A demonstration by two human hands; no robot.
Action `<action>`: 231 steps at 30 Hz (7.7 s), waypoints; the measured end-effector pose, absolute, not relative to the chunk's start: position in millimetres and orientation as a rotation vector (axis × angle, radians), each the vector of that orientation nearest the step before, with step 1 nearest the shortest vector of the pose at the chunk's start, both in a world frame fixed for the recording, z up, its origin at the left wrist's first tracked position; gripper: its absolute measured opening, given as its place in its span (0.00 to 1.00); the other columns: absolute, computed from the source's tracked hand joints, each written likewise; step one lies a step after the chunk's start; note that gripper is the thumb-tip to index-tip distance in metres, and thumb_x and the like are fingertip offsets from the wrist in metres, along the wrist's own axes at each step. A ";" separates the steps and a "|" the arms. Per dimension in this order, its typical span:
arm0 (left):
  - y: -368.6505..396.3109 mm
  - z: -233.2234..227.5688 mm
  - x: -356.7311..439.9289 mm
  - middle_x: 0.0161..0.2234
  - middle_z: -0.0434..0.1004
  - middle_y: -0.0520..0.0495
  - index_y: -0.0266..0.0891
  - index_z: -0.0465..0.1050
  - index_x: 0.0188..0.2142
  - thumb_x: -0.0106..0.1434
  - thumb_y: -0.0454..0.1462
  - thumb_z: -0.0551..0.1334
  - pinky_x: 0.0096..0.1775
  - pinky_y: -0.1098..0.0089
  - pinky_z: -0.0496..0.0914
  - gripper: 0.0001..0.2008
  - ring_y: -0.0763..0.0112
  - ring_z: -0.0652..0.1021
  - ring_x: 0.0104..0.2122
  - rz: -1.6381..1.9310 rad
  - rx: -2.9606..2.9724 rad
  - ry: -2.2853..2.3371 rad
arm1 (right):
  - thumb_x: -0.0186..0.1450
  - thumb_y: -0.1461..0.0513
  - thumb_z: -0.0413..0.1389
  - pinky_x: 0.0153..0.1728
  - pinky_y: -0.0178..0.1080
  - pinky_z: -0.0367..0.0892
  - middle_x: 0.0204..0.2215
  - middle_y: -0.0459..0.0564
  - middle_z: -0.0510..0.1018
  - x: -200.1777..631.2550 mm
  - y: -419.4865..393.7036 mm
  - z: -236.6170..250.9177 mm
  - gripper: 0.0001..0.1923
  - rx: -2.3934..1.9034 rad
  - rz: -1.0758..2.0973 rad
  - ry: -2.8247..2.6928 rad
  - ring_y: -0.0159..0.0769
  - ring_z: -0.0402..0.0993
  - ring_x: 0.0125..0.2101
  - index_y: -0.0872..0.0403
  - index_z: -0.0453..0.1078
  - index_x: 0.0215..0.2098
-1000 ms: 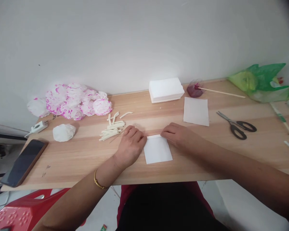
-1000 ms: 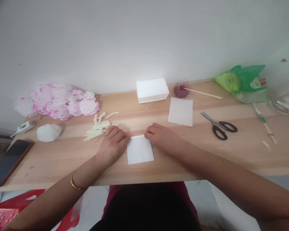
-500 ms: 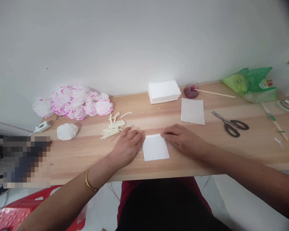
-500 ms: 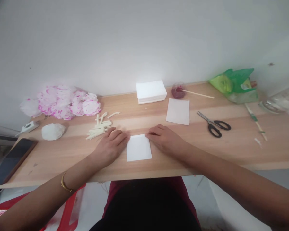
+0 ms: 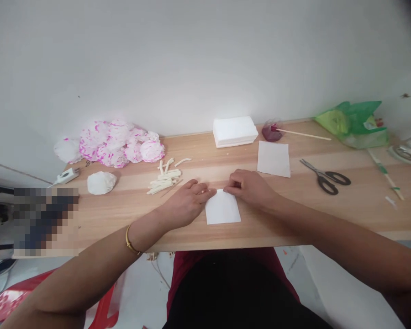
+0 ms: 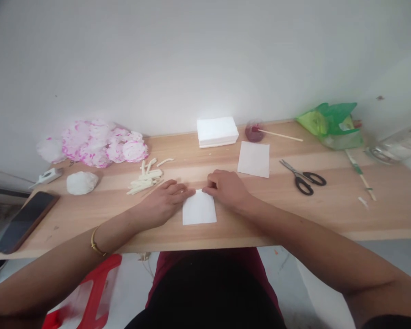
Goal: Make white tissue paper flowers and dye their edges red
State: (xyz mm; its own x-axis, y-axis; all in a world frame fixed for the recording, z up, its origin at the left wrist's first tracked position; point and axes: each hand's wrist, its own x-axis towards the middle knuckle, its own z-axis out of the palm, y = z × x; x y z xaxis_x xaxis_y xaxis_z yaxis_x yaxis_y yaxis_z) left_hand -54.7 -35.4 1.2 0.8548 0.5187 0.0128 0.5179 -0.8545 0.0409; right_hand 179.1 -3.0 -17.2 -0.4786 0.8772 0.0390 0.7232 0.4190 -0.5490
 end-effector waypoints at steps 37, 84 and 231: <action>-38.2 -1.4 -26.4 0.28 0.74 0.46 0.37 0.73 0.31 0.63 0.38 0.58 0.37 0.65 0.66 0.09 0.67 0.72 0.32 0.608 2.508 1.277 | 0.65 0.61 0.51 0.36 0.39 0.63 0.32 0.50 0.75 184.7 -17.2 -4.7 0.09 -1.011 0.737 -2.415 0.37 0.70 0.34 0.54 0.73 0.33; -60.8 -18.7 -33.6 0.32 0.73 0.46 0.39 0.72 0.28 0.62 0.36 0.58 0.44 0.60 0.63 0.07 0.64 0.71 0.38 0.495 2.376 1.528 | 0.67 0.60 0.48 0.38 0.40 0.57 0.30 0.49 0.74 196.4 -28.4 -21.6 0.12 -1.130 0.641 -2.524 0.36 0.68 0.34 0.54 0.68 0.30; -29.8 -23.1 -39.1 0.29 0.71 0.46 0.37 0.70 0.31 0.66 0.32 0.50 0.41 0.62 0.62 0.12 0.67 0.66 0.32 0.447 3.005 1.185 | 0.67 0.69 0.45 0.39 0.43 0.60 0.34 0.54 0.75 200.7 -3.7 -33.1 0.14 -0.812 0.141 -2.740 0.40 0.66 0.37 0.56 0.73 0.36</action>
